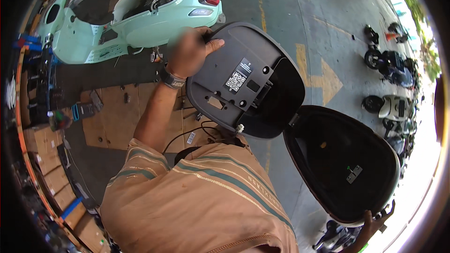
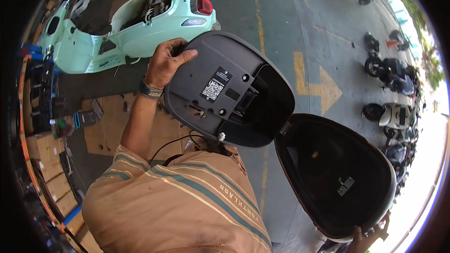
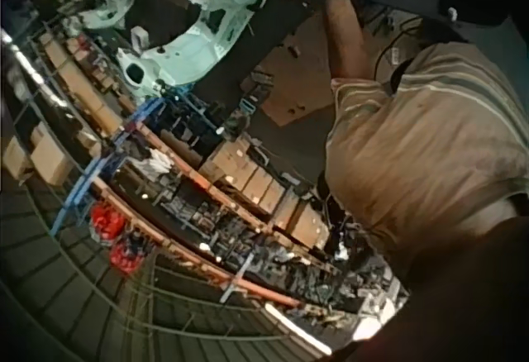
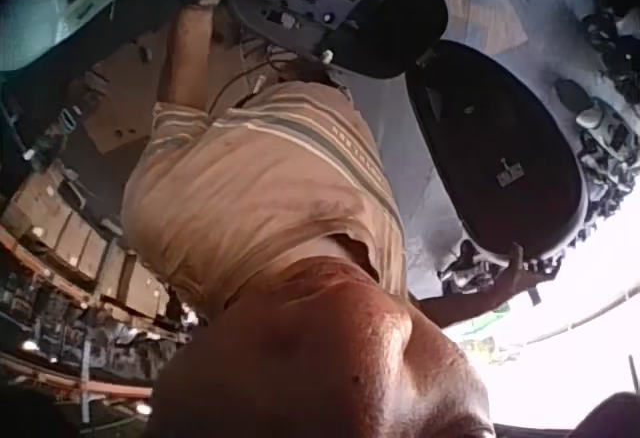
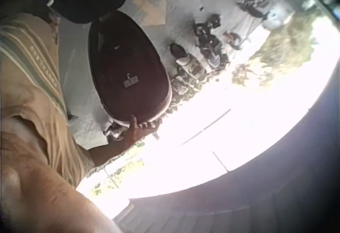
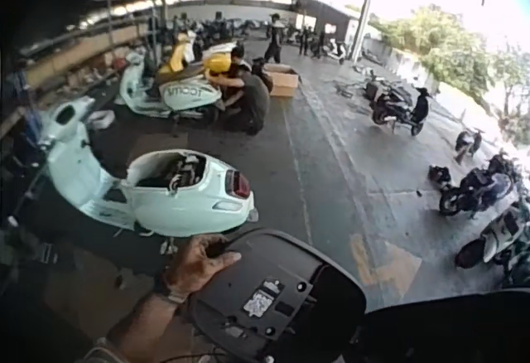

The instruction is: The person removes a battery and papers from a scooter storage compartment and then works on the wiring and electrical components of the scooter by hand.

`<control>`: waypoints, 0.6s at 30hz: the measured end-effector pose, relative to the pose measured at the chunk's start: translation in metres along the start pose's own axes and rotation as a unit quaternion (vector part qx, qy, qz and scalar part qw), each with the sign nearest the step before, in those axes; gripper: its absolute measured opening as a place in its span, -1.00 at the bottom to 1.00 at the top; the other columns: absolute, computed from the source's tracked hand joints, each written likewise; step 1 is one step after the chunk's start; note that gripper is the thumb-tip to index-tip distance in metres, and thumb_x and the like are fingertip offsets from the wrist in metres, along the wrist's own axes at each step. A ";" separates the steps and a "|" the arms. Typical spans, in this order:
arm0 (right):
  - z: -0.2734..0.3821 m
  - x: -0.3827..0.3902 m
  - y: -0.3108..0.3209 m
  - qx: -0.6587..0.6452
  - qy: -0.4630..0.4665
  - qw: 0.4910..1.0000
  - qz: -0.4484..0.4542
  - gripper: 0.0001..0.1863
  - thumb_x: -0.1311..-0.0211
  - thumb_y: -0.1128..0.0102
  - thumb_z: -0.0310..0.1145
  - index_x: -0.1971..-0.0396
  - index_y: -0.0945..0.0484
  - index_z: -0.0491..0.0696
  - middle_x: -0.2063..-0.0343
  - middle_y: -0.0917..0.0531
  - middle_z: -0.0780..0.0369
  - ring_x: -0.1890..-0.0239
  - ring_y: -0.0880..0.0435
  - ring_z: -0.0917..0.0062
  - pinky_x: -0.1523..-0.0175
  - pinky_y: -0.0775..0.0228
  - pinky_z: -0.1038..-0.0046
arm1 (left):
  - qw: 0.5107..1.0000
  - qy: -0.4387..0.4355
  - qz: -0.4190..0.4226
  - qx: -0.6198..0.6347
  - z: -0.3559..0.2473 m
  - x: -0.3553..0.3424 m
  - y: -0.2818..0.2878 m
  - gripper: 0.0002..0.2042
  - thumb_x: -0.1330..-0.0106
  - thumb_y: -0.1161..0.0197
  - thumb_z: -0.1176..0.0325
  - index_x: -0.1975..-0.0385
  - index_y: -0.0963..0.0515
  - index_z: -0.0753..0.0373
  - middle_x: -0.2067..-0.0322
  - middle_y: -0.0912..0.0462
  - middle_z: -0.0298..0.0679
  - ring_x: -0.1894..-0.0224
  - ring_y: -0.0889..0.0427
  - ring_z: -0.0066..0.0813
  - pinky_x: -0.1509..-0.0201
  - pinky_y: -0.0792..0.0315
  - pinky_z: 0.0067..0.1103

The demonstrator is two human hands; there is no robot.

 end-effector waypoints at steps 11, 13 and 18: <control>0.074 -0.312 -0.129 -0.032 0.061 0.993 0.100 -0.06 0.20 -0.24 -0.44 -0.35 -0.15 0.07 -0.16 -0.33 -0.01 -0.15 -0.38 0.18 -0.19 -0.33 0.18 | 0.979 0.063 -0.193 -0.035 0.043 -0.114 -0.005 -0.86 -0.22 -0.34 0.38 0.38 -0.59 0.33 0.50 -0.57 -0.39 0.46 -0.45 -0.70 0.33 -0.34 -0.71; 0.095 -0.290 -0.161 -0.035 0.042 0.988 0.148 -0.07 0.23 -0.19 -0.45 -0.35 -0.17 0.07 -0.17 -0.32 0.00 -0.18 -0.36 0.17 -0.22 -0.30 0.19 | 0.979 0.066 -0.182 -0.060 0.046 -0.097 0.027 -0.85 -0.23 -0.34 0.38 0.38 -0.58 0.34 0.49 -0.58 -0.39 0.46 -0.45 -0.69 0.34 -0.33 -0.71; 0.125 -0.442 -0.190 0.003 0.068 0.982 0.177 -0.08 0.14 -0.25 -0.48 -0.35 -0.13 0.10 -0.14 -0.33 -0.02 -0.11 -0.41 0.19 -0.10 -0.40 0.21 | 0.961 0.051 -0.266 -0.051 0.066 -0.167 0.039 -0.65 -0.15 -0.41 0.20 0.35 -0.60 0.45 0.48 -0.62 -0.20 0.42 -0.53 -0.53 0.27 -0.43 -0.59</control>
Point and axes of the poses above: each hand's wrist, its own x-axis away from the middle knuckle, its own y-axis out of the back of the hand, z = x × y, the point moved 9 cm from there along -x, towards the middle knuckle
